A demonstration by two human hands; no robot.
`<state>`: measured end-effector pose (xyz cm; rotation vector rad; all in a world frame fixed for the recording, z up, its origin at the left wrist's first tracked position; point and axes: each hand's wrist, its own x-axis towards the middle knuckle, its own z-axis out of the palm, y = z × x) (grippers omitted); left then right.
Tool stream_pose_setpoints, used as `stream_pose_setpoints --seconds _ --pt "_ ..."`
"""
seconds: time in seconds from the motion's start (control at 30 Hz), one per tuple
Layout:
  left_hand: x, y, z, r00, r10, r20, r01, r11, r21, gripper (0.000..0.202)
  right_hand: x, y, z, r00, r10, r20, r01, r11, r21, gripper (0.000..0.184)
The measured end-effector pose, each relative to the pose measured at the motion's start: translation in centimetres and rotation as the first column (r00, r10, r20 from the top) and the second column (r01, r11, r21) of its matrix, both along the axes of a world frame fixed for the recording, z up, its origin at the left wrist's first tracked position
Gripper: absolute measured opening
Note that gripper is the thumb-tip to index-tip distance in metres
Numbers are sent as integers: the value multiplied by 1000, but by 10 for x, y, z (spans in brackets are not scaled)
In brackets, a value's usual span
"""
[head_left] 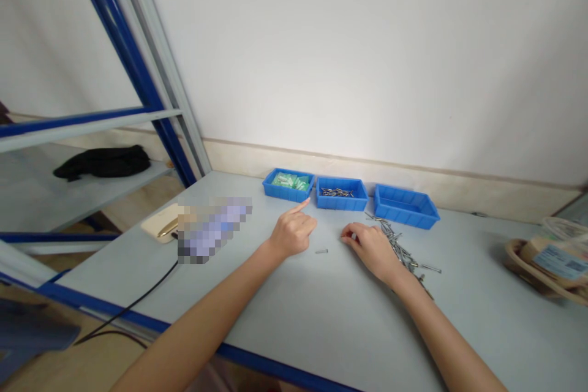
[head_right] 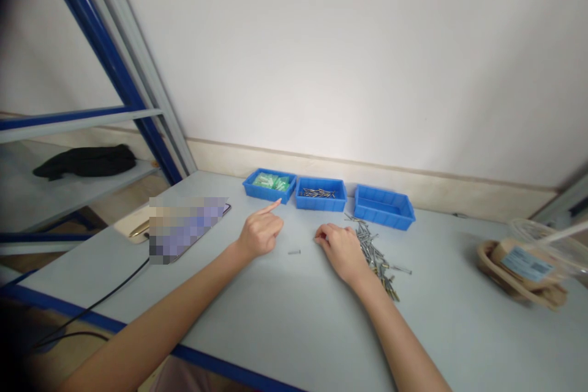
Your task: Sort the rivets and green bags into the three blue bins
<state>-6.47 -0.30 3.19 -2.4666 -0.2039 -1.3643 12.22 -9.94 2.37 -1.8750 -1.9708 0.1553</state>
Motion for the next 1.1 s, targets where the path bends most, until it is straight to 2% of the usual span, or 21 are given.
stream_pose_setpoints --seconds 0.27,0.43,0.6,0.73,0.83,0.93,1.1 --pt "1 -1 0 1000 3 -9 -3 1000 5 31 0 5 -7 955 38 -293 -31 999 28 15" --pt "1 1 -1 1000 5 -23 -5 1000 19 30 -2 4 -7 946 54 -321 -48 999 25 18" --pt "1 3 -4 998 12 -66 -10 999 35 27 -3 3 -6 959 48 -281 -48 999 8 19" --pt "0 4 -9 977 51 -207 -50 999 13 22 -6 1 -2 979 1 -203 -5 1000 -19 19" --pt "0 3 -13 930 95 -355 -113 993 -31 19 -8 0 0 981 -13 -195 7 999 -33 20" --pt "2 0 -15 883 95 -460 -139 988 -62 16 -9 1 -1 971 -16 -240 10 1000 -25 20" --pt "5 -2 -19 828 63 -556 -156 980 -122 14 -11 5 -6 913 2 -407 0 1000 4 21"
